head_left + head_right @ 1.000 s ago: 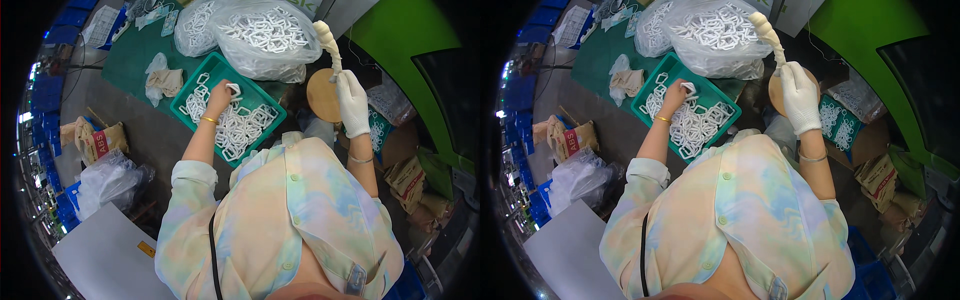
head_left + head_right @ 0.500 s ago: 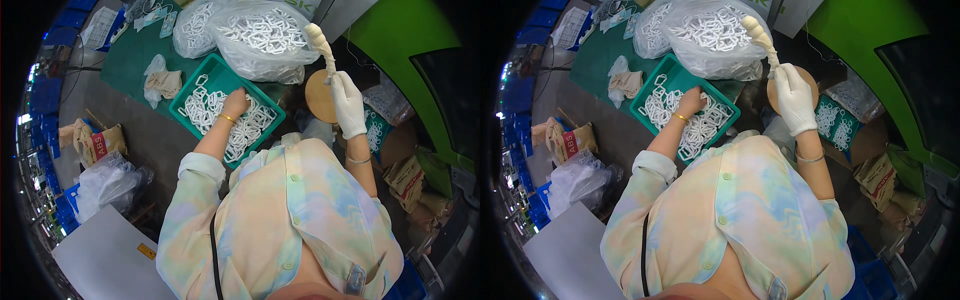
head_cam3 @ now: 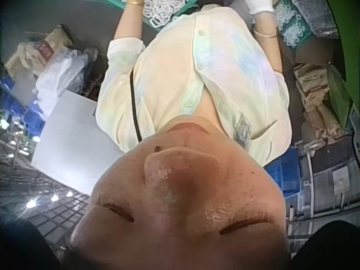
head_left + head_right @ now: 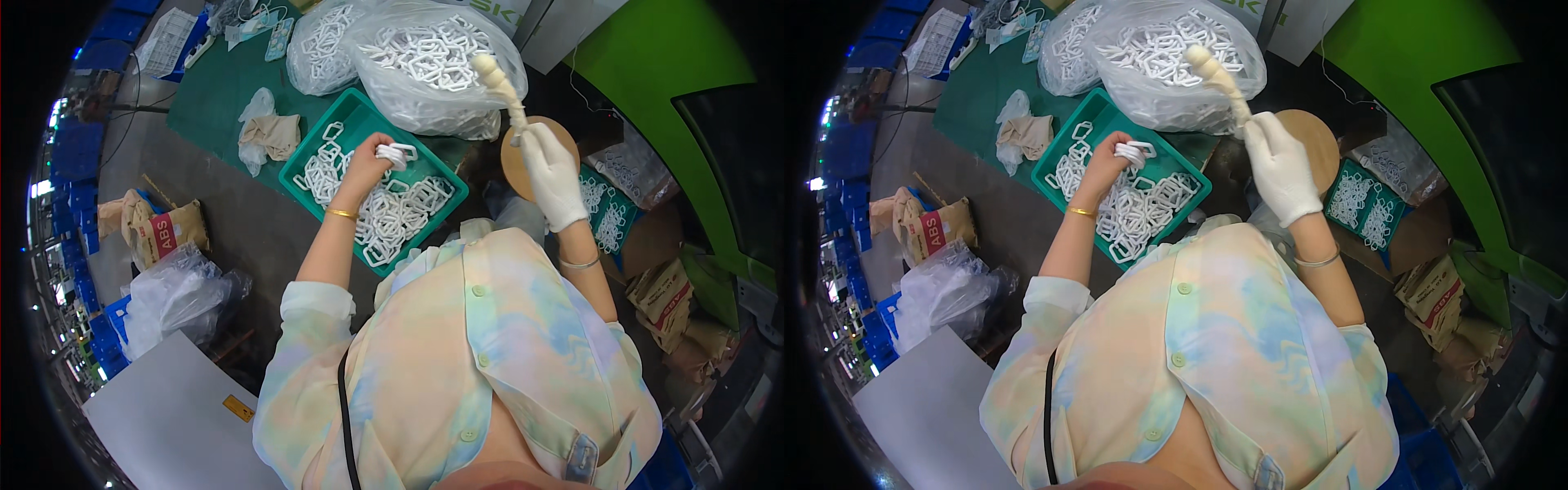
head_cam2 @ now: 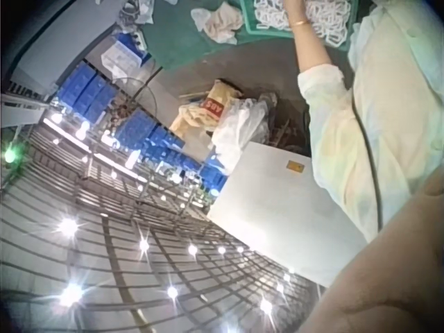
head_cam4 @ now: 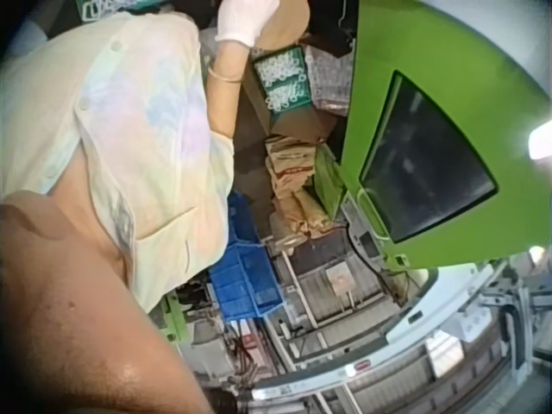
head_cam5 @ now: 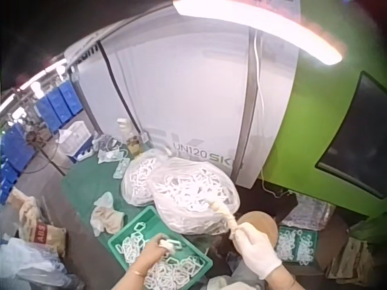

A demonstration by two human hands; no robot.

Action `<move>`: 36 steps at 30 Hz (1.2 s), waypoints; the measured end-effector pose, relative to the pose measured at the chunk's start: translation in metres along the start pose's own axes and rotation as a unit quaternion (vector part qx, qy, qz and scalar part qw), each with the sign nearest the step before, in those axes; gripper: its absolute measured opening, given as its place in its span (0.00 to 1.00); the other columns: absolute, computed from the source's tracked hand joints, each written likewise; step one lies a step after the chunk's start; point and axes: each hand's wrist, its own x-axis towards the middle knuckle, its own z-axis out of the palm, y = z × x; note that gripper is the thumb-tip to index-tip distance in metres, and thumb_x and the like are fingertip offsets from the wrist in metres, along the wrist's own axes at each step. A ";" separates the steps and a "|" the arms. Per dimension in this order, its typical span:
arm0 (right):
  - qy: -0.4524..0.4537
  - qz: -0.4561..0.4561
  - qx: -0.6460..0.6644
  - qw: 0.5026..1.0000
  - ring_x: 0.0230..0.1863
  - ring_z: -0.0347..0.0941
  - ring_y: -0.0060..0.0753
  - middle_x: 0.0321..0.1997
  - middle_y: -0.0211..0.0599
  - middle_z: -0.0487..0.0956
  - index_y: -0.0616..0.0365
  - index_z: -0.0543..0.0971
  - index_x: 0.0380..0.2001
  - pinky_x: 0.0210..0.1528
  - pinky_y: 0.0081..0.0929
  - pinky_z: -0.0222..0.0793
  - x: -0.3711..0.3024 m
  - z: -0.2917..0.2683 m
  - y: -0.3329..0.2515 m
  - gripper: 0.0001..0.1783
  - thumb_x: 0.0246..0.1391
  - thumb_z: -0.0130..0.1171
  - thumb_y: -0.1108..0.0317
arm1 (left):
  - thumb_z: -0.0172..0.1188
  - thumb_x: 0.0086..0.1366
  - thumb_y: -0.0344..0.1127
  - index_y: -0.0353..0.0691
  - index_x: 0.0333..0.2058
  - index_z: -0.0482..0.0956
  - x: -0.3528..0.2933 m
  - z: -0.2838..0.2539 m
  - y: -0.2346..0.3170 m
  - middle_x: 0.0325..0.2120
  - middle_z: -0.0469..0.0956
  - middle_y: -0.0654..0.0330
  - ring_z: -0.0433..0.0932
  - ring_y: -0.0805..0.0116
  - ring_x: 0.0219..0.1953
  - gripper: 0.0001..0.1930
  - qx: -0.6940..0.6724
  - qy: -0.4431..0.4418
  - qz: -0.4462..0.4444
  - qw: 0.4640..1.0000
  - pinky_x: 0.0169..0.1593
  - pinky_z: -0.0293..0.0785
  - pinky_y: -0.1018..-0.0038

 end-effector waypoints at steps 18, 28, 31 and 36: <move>-0.048 0.046 0.177 0.982 0.29 0.63 0.12 0.28 0.22 0.70 0.59 0.74 0.41 0.32 0.16 0.62 -0.002 0.059 -0.032 0.09 0.67 0.50 0.64 | 0.53 0.62 0.17 0.34 0.41 0.77 -0.050 0.025 0.143 0.34 0.75 0.55 0.80 0.64 0.37 0.10 0.082 0.155 0.269 0.947 0.42 0.74 0.72; -0.117 0.079 0.081 0.987 0.31 0.68 0.25 0.29 0.35 0.74 0.61 0.74 0.39 0.39 0.26 0.67 -0.027 0.062 -0.016 0.11 0.69 0.47 0.64 | 0.46 0.74 0.29 0.31 0.46 0.74 -0.040 0.006 0.152 0.44 0.78 0.54 0.80 0.65 0.44 0.10 -0.237 0.187 0.164 0.939 0.46 0.76 0.75; -0.067 0.044 0.096 0.992 0.31 0.67 0.23 0.29 0.32 0.73 0.61 0.74 0.40 0.37 0.25 0.66 -0.027 0.064 -0.012 0.10 0.67 0.49 0.65 | 0.50 0.75 0.33 0.33 0.45 0.74 -0.037 0.014 0.151 0.45 0.77 0.55 0.79 0.66 0.44 0.10 -0.475 0.128 0.133 0.861 0.44 0.79 0.72; -0.075 0.019 0.126 0.989 0.28 0.60 0.13 0.26 0.25 0.66 0.59 0.72 0.48 0.33 0.18 0.62 -0.014 0.062 -0.050 0.19 0.55 0.64 0.66 | 0.53 0.72 0.35 0.32 0.45 0.74 -0.049 0.038 0.159 0.38 0.79 0.57 0.80 0.68 0.38 0.11 -0.621 -0.046 -0.015 0.783 0.44 0.79 0.72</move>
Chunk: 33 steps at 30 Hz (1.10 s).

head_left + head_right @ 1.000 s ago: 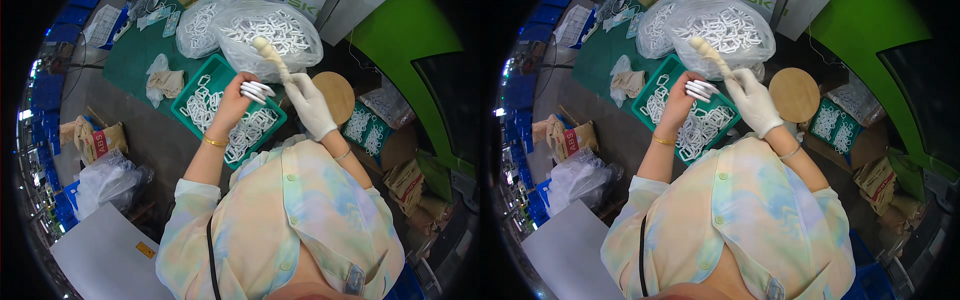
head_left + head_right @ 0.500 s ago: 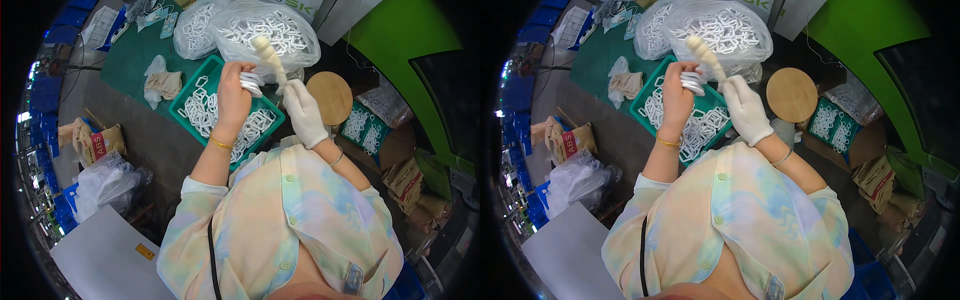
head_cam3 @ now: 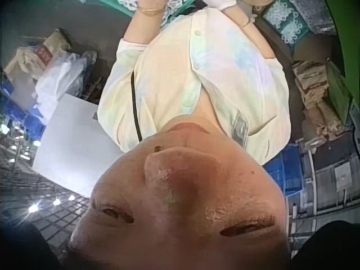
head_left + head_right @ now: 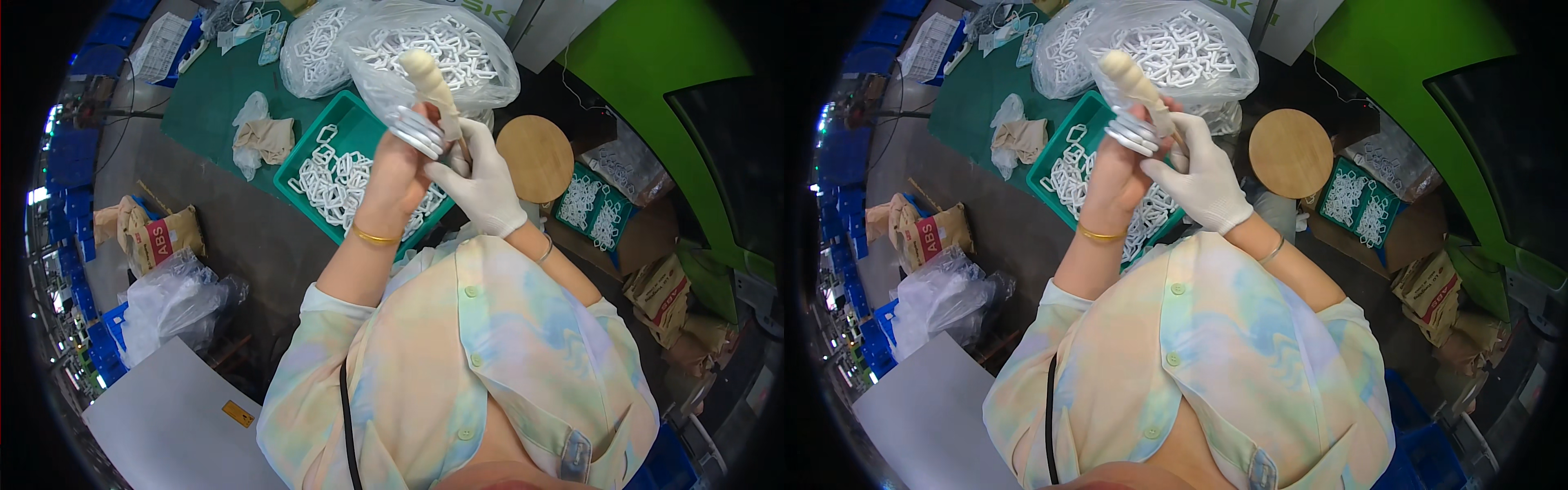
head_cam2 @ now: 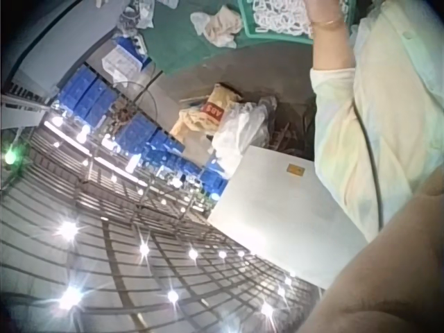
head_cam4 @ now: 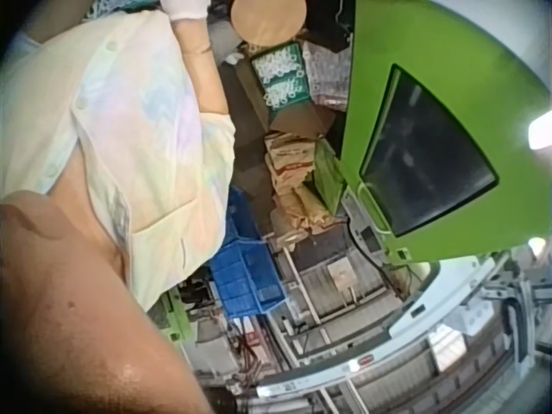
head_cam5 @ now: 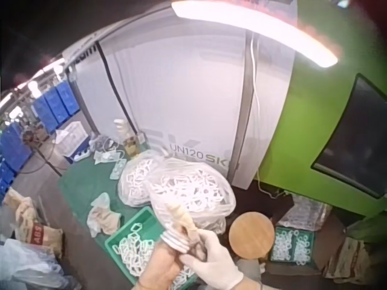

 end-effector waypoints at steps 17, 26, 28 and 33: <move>0.012 -0.095 -0.064 0.993 0.26 0.72 0.29 0.25 0.35 0.75 0.59 0.73 0.43 0.33 0.30 0.69 0.012 -0.021 0.012 0.10 0.63 0.55 0.66 | 0.52 0.66 0.25 0.35 0.46 0.76 0.012 -0.027 0.010 0.34 0.80 0.57 0.80 0.65 0.35 0.10 0.344 0.009 0.122 0.931 0.41 0.77 0.71; -0.026 -0.108 -0.322 0.940 0.32 0.76 0.55 0.29 0.46 0.77 0.53 0.71 0.37 0.30 0.46 0.70 -0.004 -0.023 0.017 0.06 0.65 0.52 0.64 | 0.54 0.70 0.36 0.33 0.46 0.76 0.017 -0.031 0.009 0.29 0.72 0.62 0.67 0.69 0.31 0.13 -0.276 -0.090 -0.232 0.928 0.38 0.70 0.73; 0.034 -0.086 -0.291 0.952 0.32 0.78 0.50 0.30 0.46 0.78 0.55 0.74 0.40 0.33 0.40 0.71 0.004 -0.021 0.010 0.07 0.64 0.54 0.65 | 0.55 0.70 0.36 0.31 0.50 0.75 0.019 -0.045 -0.002 0.32 0.75 0.60 0.72 0.66 0.36 0.16 -0.248 -0.173 -0.209 0.930 0.44 0.74 0.71; -0.004 -0.056 -0.092 0.994 0.29 0.75 0.30 0.28 0.39 0.77 0.58 0.76 0.47 0.37 0.27 0.71 0.013 -0.010 -0.013 0.13 0.62 0.57 0.64 | 0.52 0.73 0.35 0.30 0.55 0.72 0.016 -0.027 -0.004 0.49 0.78 0.50 0.74 0.58 0.58 0.17 -0.189 -0.143 -0.154 0.959 0.66 0.68 0.62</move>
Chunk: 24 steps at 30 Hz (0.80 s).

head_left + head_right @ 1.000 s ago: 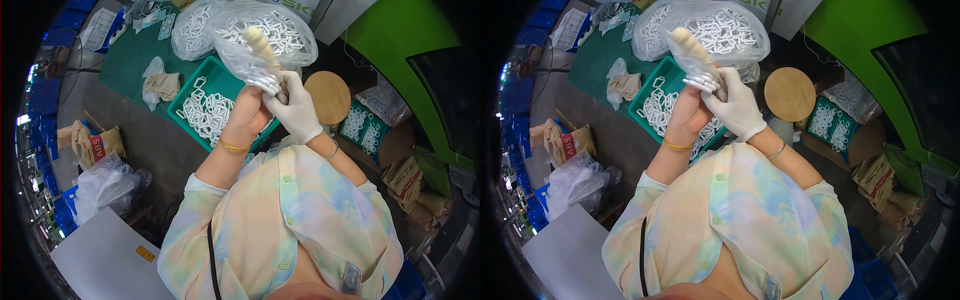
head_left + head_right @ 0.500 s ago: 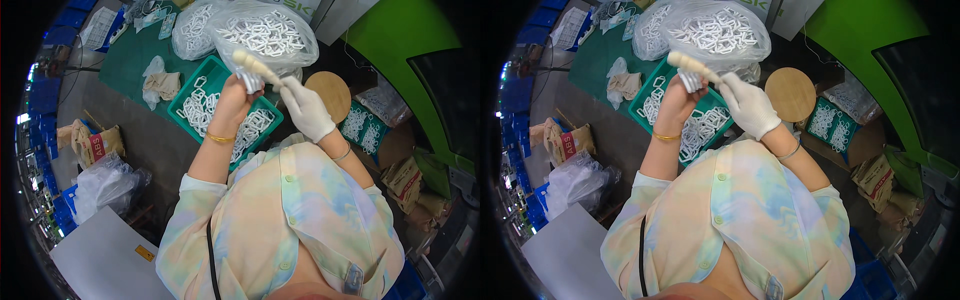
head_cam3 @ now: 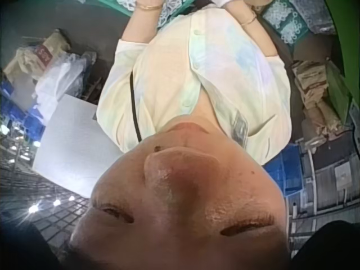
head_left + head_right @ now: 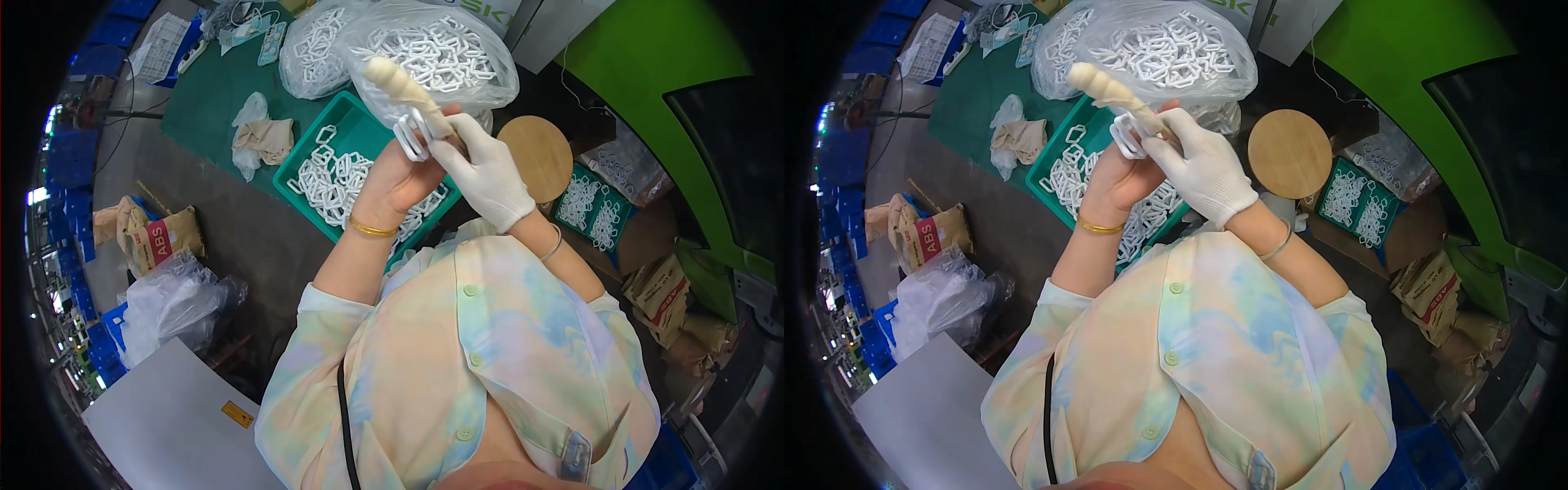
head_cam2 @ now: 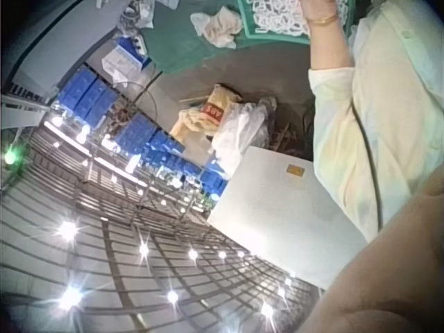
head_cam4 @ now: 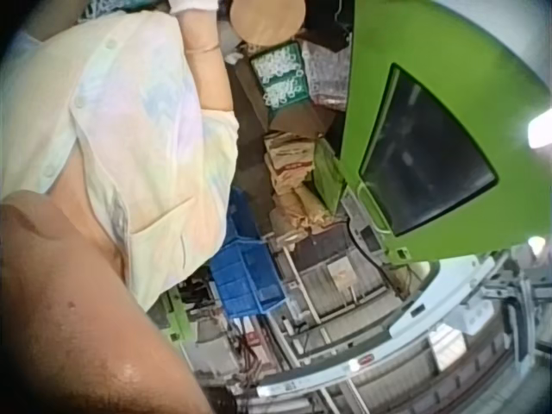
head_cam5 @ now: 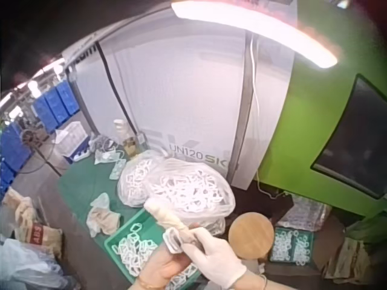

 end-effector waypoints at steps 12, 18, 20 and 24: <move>0.091 -0.032 -0.027 0.995 0.27 0.70 0.16 0.28 0.29 0.75 0.59 0.72 0.45 0.32 0.22 0.70 0.005 0.019 0.001 0.20 0.52 0.69 0.66 | 0.58 0.68 0.29 0.31 0.58 0.69 0.002 -0.007 -0.005 0.55 0.74 0.52 0.75 0.56 0.57 0.22 -0.009 -0.011 0.021 1.000 0.64 0.72 0.65; 0.095 -0.039 -0.035 0.994 0.22 0.67 0.17 0.23 0.28 0.72 0.58 0.71 0.42 0.27 0.22 0.67 0.004 0.013 0.002 0.18 0.52 0.68 0.65 | 0.59 0.67 0.30 0.32 0.59 0.68 0.003 0.008 -0.003 0.57 0.74 0.50 0.75 0.58 0.57 0.23 0.048 0.012 0.063 0.997 0.62 0.74 0.65; 0.062 -0.024 -0.044 0.997 0.23 0.66 0.16 0.23 0.27 0.71 0.58 0.71 0.41 0.26 0.22 0.65 0.003 0.014 0.001 0.19 0.52 0.68 0.64 | 0.61 0.67 0.33 0.31 0.62 0.65 0.003 0.008 -0.003 0.62 0.68 0.49 0.68 0.54 0.63 0.27 0.054 -0.031 0.062 0.996 0.69 0.64 0.61; 0.135 0.045 -0.027 0.989 0.28 0.78 0.49 0.25 0.45 0.78 0.60 0.71 0.40 0.31 0.39 0.72 0.013 -0.009 0.009 0.16 0.56 0.64 0.63 | 0.53 0.71 0.29 0.31 0.63 0.63 -0.006 0.022 -0.002 0.65 0.63 0.46 0.62 0.50 0.68 0.24 0.058 0.012 0.113 0.992 0.70 0.61 0.59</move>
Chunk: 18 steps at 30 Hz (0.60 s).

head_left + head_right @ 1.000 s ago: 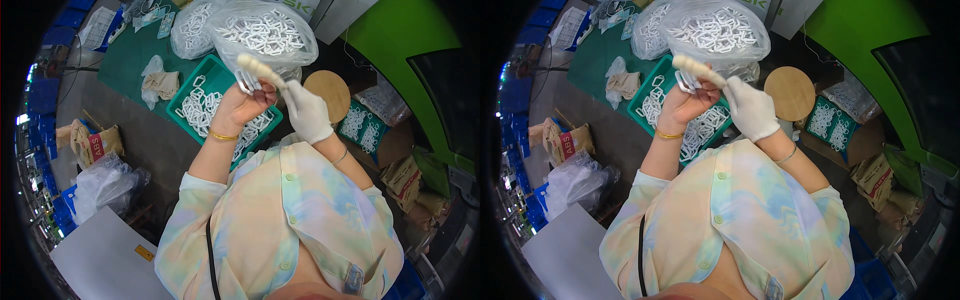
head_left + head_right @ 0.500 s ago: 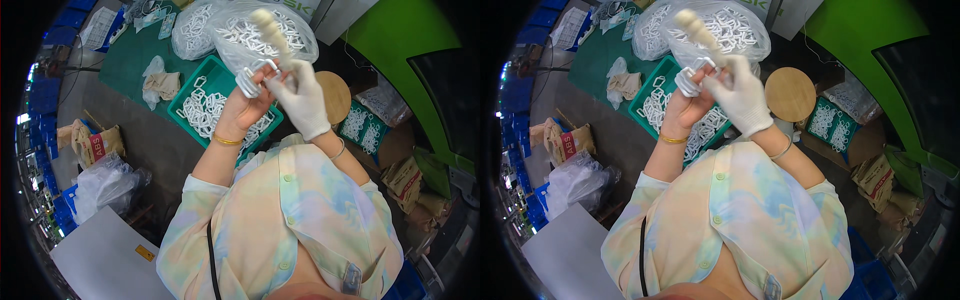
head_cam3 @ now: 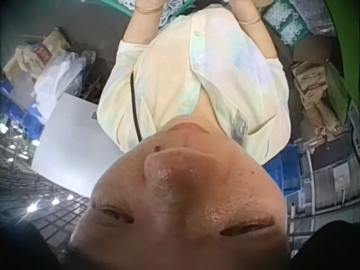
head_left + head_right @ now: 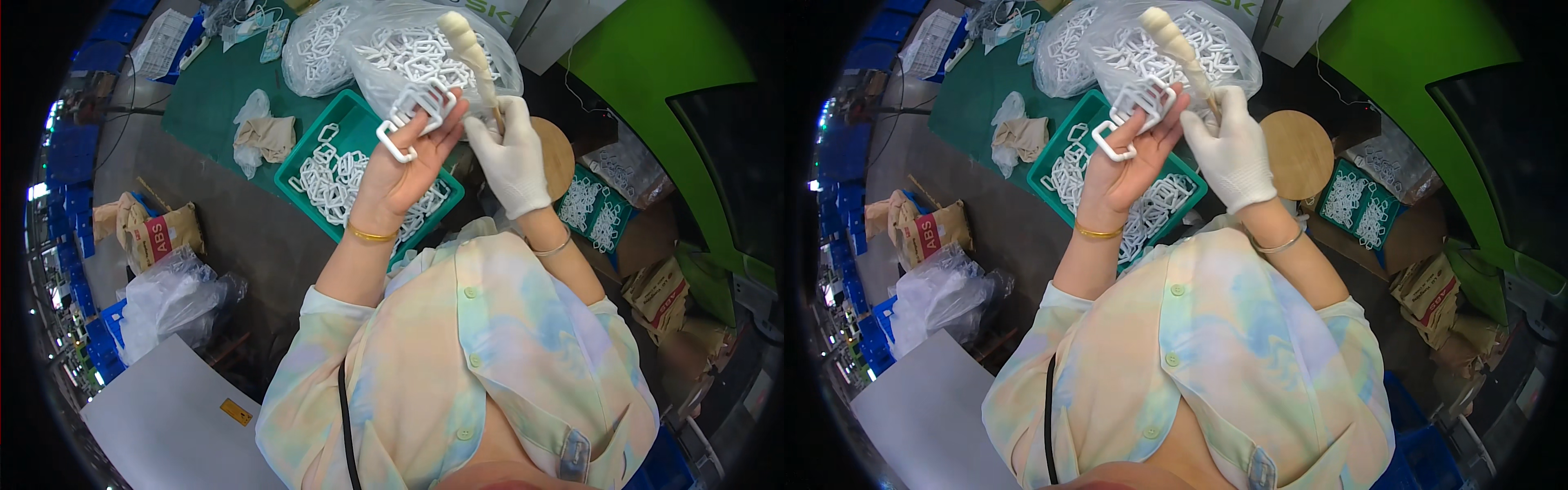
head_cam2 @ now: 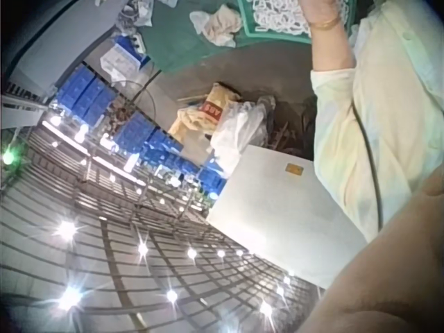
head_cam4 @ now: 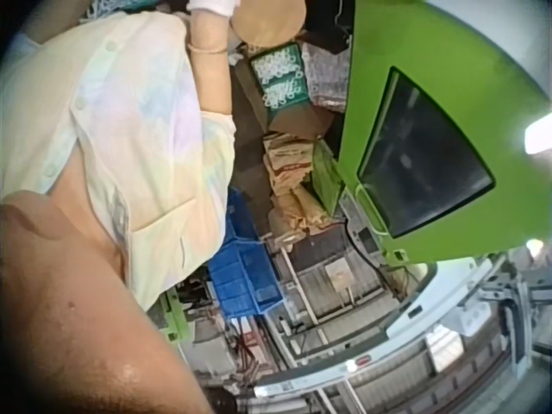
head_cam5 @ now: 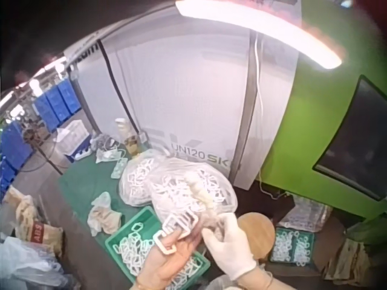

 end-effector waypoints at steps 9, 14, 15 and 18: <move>-0.054 -0.032 -0.003 0.998 0.26 0.72 0.35 0.25 0.43 0.74 0.60 0.74 0.39 0.32 0.32 0.67 -0.006 -0.008 0.024 0.12 0.68 0.48 0.62 | 0.50 0.70 0.23 0.32 0.65 0.59 -0.001 0.001 0.015 0.68 0.58 0.44 0.58 0.49 0.70 0.26 0.046 -0.026 0.005 0.999 0.71 0.60 0.56; -0.126 -0.074 -0.087 0.985 0.34 0.76 0.60 0.28 0.54 0.78 0.57 0.74 0.39 0.34 0.48 0.69 -0.003 -0.009 0.019 0.11 0.67 0.48 0.61 | 0.51 0.67 0.20 0.31 0.65 0.60 0.001 -0.003 0.019 0.65 0.63 0.43 0.58 0.47 0.70 0.27 0.071 0.016 0.011 0.997 0.71 0.60 0.55; -0.083 -0.049 -0.064 0.993 0.30 0.75 0.49 0.27 0.48 0.76 0.59 0.74 0.39 0.33 0.40 0.69 0.003 -0.014 0.020 0.10 0.67 0.48 0.63 | 0.50 0.66 0.19 0.31 0.65 0.60 0.002 0.003 0.022 0.64 0.64 0.43 0.58 0.47 0.70 0.28 0.057 -0.026 -0.003 0.998 0.72 0.59 0.55; -0.054 -0.037 -0.029 0.997 0.26 0.76 0.41 0.26 0.44 0.76 0.61 0.74 0.38 0.32 0.33 0.69 -0.003 -0.019 0.007 0.09 0.67 0.49 0.66 | 0.50 0.66 0.19 0.30 0.66 0.58 0.006 -0.001 0.027 0.66 0.61 0.42 0.57 0.47 0.70 0.29 0.071 -0.007 0.010 0.997 0.72 0.57 0.56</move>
